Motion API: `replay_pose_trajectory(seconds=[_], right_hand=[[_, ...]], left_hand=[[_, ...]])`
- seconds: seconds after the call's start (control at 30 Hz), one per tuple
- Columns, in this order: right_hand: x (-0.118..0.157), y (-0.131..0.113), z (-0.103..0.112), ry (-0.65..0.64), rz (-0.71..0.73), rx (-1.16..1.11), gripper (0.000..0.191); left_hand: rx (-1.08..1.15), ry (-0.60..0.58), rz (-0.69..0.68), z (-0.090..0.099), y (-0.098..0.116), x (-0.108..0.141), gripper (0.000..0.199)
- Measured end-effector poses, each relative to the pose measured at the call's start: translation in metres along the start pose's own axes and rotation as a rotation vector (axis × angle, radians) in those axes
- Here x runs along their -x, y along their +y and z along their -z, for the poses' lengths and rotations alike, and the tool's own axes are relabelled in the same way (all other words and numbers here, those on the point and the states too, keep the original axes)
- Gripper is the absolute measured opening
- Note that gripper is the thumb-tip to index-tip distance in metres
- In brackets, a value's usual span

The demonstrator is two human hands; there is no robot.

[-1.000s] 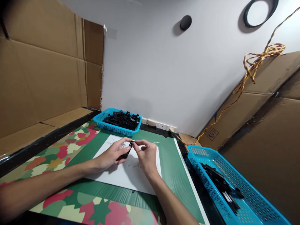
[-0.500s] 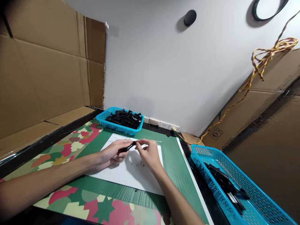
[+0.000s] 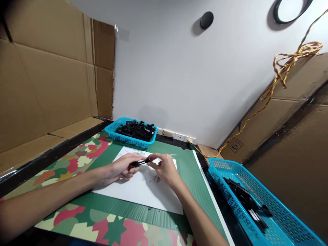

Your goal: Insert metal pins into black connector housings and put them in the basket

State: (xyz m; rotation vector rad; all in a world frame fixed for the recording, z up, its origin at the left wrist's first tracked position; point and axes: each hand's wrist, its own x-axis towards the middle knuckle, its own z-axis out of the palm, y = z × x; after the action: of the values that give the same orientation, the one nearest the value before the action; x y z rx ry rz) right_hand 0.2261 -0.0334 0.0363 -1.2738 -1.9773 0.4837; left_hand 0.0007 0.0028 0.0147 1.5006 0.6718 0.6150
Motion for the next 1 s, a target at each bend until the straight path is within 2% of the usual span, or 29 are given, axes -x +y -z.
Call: replay_pose_trajectory(seconds=[0.07, 0.2, 0.33, 0.4, 0.5, 0.53, 0.67, 0.83, 1.0], right_hand=[[0.001, 0.003, 0.003, 0.0, 0.0, 0.024, 0.019], [0.001, 0.012, 0.008, -0.005, 0.0, 0.06, 0.017], [0.002, 0.017, 0.009, -0.023, 0.005, 0.082, 0.017], [0.004, 0.017, 0.011, -0.03, 0.011, 0.088, 0.025], [0.005, 0.016, 0.017, 0.002, 0.031, 0.086, 0.053], [0.005, 0.016, 0.021, 0.026, 0.037, 0.078, 0.056], [0.001, 0.017, 0.031, 0.096, 0.049, 0.025, 0.042], [-0.001, 0.023, 0.027, 0.068, 0.011, -0.071, 0.036], [-0.002, 0.027, 0.004, 0.129, -0.139, -0.284, 0.054]], left_hand=[[-0.144, 0.049, -0.085, -0.001, 0.004, 0.004, 0.063], [-0.454, 0.112, -0.281, -0.001, 0.014, 0.013, 0.053], [-0.665, 0.104, -0.361, 0.001, 0.014, 0.015, 0.044], [-0.731, 0.098, -0.38, 0.002, 0.011, 0.013, 0.04], [-0.803, 0.092, -0.409, 0.003, 0.009, 0.012, 0.036], [-0.821, 0.089, -0.418, 0.003, 0.009, 0.012, 0.035], [-0.868, 0.063, -0.449, 0.0, 0.01, 0.013, 0.031], [-0.897, 0.029, -0.449, -0.001, 0.008, 0.013, 0.028], [-0.909, 0.039, -0.437, -0.002, 0.005, 0.013, 0.029]])
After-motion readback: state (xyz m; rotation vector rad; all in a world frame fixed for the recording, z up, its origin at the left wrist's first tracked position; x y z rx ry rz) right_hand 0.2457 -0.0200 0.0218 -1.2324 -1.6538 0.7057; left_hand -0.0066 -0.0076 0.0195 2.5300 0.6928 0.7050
